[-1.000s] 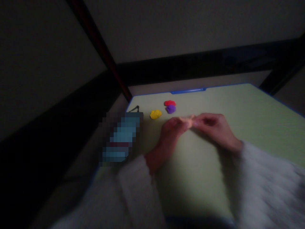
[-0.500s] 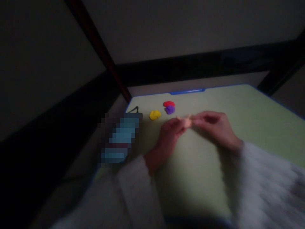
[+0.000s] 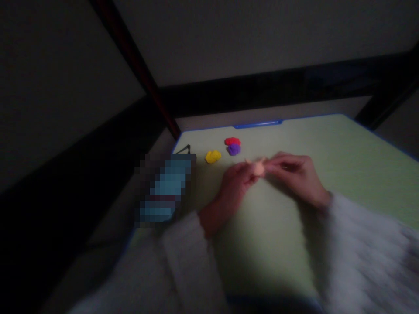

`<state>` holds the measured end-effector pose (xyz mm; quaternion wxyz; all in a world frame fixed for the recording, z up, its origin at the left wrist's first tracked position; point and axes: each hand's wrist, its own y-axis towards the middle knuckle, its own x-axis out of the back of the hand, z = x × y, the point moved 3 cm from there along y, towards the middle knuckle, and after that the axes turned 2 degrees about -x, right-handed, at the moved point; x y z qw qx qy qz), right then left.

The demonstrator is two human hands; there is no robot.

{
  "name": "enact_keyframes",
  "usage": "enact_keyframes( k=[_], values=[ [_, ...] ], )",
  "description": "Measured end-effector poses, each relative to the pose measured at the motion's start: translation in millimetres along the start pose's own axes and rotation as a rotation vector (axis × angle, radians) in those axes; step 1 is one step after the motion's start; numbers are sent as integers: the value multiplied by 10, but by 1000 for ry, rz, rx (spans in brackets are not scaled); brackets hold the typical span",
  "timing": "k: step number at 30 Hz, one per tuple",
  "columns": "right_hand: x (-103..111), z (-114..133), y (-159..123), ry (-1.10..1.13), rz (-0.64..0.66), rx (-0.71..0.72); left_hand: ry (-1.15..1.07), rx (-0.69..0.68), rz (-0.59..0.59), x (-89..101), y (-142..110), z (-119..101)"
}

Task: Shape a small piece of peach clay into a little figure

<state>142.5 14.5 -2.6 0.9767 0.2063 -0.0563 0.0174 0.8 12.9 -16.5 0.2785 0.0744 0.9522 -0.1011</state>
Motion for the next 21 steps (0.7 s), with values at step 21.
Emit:
enact_keyframes(
  k=[21],
  values=[
    [18, 35, -6, -17, 14, 1, -68, 61, 12, 24, 24, 17]
  ],
)
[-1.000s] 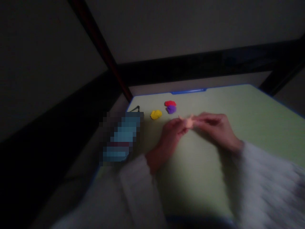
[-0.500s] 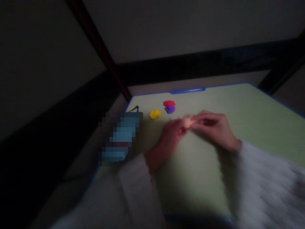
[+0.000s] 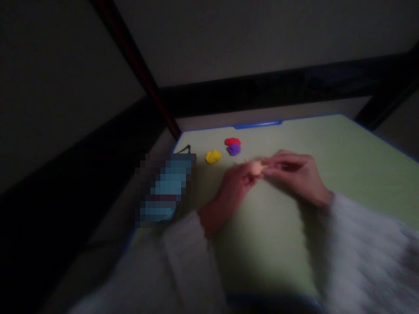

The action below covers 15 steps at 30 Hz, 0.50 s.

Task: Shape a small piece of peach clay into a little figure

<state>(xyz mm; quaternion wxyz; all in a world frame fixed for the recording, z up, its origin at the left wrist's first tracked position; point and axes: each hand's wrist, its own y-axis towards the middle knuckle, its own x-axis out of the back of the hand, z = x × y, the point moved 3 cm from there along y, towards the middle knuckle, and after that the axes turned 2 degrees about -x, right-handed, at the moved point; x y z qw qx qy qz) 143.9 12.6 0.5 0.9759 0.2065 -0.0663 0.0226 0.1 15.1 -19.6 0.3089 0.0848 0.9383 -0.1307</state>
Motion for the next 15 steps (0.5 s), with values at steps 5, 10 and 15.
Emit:
enact_keyframes(
  k=[5, 10, 15],
  values=[
    [-1, 11, 1, 25, 3, 18, 3, 23, 0, -13, -15, -6],
    [-15, 16, 1, 33, 14, 21, -10, 6, 22, -41, -26, -12],
    [-16, 27, 5, 9, 29, 12, -6, -3, 40, -48, -31, -14]
  ],
)
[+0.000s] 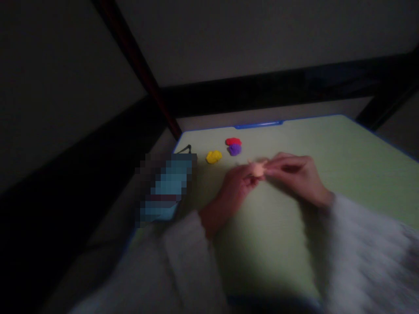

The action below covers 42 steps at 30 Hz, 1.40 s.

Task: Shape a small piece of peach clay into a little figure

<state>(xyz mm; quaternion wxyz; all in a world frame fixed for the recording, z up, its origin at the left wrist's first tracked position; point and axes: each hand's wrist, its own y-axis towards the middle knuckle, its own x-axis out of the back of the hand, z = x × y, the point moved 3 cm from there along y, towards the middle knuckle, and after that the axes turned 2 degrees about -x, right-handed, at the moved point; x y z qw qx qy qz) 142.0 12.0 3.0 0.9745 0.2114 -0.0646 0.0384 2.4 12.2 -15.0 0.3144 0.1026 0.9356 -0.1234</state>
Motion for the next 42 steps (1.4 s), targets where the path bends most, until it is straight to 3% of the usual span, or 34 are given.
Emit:
enact_keyframes(
  k=[8, 24, 33, 42],
  values=[
    [22, -34, -2, -32, -51, 12, -12, -5, -23, 27, 15, 16],
    [-19, -39, 2, -69, 64, -17, 74, 19, -48, 35, -2, 25],
    [18, -42, -5, -31, -134, -54, -11, -58, -32, 41, 19, 8],
    [11, -10, -13, -47, -123, 30, 0, -43, 11, 36, 11, 21]
  ],
)
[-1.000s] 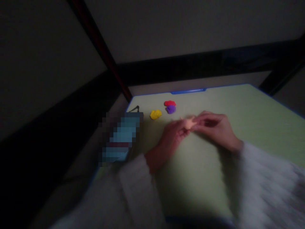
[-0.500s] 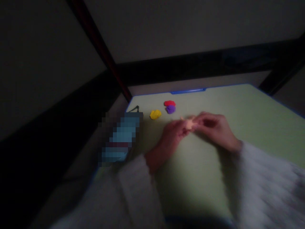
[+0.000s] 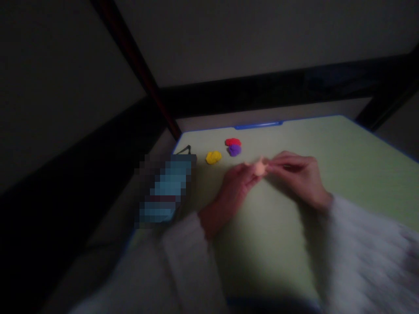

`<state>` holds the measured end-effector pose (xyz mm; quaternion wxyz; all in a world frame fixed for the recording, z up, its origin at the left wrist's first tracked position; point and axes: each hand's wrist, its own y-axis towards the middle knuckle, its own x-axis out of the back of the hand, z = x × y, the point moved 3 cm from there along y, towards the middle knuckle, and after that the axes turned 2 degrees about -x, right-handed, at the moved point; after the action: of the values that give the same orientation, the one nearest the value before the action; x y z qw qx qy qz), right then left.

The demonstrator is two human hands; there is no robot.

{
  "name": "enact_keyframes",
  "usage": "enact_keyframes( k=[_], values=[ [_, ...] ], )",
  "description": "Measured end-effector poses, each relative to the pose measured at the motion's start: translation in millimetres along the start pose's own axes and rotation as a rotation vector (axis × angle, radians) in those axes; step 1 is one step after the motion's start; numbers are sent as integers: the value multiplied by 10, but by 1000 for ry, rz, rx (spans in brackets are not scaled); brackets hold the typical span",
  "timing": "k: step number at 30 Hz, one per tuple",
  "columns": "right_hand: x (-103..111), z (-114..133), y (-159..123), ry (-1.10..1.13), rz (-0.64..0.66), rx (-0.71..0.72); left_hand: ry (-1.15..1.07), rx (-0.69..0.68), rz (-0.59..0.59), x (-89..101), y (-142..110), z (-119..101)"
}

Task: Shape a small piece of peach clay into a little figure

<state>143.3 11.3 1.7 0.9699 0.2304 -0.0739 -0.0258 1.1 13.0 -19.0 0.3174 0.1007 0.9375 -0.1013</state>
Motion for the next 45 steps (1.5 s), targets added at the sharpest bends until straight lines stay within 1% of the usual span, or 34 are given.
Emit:
enact_keyframes(
  k=[5, 8, 13, 18, 21, 24, 28, 32, 34, 37, 40, 45],
  values=[
    [1, 4, -1, -11, 14, 16, -1, 14, -1, -2, -1, 4],
    [10, 0, 7, -8, 6, 1, -7, 6, 2, -4, 2, 3],
    [36, -61, 23, 16, -34, -86, 16, -45, -19, 8, 7, -10],
    [-13, -105, 9, 58, 52, -211, 35, -81, -20, 26, 15, -10],
    [-19, -107, 10, 45, 61, -217, 36, -86, 0, 27, 24, -6],
    [-7, -95, 14, 14, 44, -174, 46, -107, 24, 27, 31, -8],
    [-19, -15, -10, -107, 68, -14, 120, -142, 12, 67, 48, 1],
    [-46, 76, -62, -281, 110, 139, 197, -215, 28, 115, 76, 15],
    [-56, 105, -81, -324, 115, 190, 222, -251, 26, 126, 87, 16],
    [-78, 126, -94, -332, 116, 210, 251, -284, -10, 128, 94, 11],
    [-103, 139, -99, -332, 91, 193, 252, -275, -36, 125, 93, 13],
    [-128, 150, -100, -348, 42, 159, 266, -265, -20, 113, 80, 27]
  ],
)
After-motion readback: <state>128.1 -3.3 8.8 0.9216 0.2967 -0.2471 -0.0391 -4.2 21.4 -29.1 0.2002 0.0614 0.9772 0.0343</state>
